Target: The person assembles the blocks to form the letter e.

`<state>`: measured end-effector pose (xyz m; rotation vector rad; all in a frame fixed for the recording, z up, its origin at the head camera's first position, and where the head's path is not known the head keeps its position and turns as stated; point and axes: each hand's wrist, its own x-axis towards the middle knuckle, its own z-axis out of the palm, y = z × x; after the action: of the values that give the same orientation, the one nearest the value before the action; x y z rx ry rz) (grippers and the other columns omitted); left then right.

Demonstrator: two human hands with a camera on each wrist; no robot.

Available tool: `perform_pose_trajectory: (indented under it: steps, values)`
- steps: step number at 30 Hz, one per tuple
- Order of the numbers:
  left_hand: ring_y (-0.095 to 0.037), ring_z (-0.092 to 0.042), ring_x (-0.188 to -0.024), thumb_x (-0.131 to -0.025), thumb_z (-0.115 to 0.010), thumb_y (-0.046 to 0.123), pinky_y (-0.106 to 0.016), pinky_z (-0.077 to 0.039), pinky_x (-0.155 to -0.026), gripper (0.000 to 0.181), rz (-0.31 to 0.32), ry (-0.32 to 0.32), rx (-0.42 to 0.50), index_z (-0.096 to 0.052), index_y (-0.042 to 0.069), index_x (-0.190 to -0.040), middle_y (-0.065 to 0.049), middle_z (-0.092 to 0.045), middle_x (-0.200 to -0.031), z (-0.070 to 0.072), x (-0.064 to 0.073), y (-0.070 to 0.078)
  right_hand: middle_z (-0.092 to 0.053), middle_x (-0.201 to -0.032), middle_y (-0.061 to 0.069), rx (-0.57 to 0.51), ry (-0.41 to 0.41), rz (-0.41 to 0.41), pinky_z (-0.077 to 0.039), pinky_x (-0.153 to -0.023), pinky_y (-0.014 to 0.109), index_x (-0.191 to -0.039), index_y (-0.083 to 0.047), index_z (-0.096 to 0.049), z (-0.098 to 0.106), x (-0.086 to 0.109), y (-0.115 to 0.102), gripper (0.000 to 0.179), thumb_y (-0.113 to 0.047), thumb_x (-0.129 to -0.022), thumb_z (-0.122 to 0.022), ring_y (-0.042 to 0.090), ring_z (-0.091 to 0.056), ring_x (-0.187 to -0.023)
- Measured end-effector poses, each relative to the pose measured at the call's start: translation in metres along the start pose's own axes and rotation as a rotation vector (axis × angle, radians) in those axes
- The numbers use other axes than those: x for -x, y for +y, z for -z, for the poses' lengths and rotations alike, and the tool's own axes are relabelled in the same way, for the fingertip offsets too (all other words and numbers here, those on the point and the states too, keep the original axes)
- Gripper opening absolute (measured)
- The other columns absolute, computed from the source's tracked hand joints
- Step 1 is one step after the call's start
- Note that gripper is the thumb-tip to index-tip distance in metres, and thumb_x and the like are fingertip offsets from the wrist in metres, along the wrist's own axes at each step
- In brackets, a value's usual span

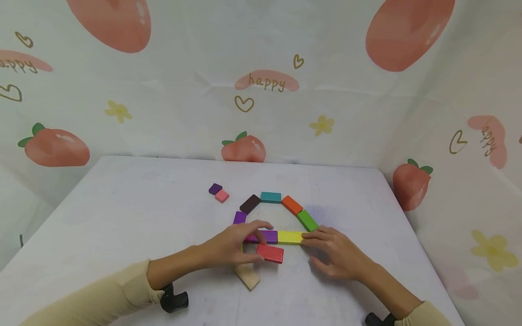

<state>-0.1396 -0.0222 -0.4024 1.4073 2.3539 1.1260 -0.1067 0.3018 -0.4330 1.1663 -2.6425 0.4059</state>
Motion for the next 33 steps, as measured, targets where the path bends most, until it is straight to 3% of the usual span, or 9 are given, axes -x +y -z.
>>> perform_pose_trajectory:
  steps: [8,16,33]
  values:
    - [-0.002,-0.061,-0.093,-0.086,-0.079,0.020,-0.011,-0.047,-0.079,0.065,-0.009,-0.065,-0.024,-0.045,0.012,-0.141,0.008,-0.069,-0.103,-0.020,0.002,0.012,-0.069,-0.122,-0.005,0.000,0.013,0.008,-0.058,-0.081,0.041,-0.116,-0.017,-0.074,0.000,0.000,0.000,0.047,-0.018,-0.071,-0.084,0.011,-0.060,-0.104]
    - [0.004,-0.059,-0.090,-0.087,-0.079,0.024,-0.011,-0.044,-0.081,0.059,-0.004,-0.115,-0.055,-0.049,0.015,-0.136,0.013,-0.069,-0.100,-0.035,0.008,0.014,-0.069,-0.121,-0.005,-0.005,0.008,-0.003,-0.058,-0.080,0.043,-0.116,-0.018,-0.075,0.000,0.000,-0.001,0.045,-0.020,-0.072,-0.084,0.012,-0.061,-0.104]
    - [0.006,-0.058,-0.086,-0.084,-0.081,0.030,-0.018,-0.044,-0.088,0.059,-0.016,-0.130,-0.122,-0.052,0.018,-0.135,0.017,-0.066,-0.095,-0.042,0.014,0.013,-0.069,-0.121,-0.006,-0.007,0.010,0.009,-0.058,-0.081,0.042,-0.115,-0.017,-0.075,0.000,0.000,0.000,0.044,-0.017,-0.072,-0.083,0.011,-0.061,-0.104]
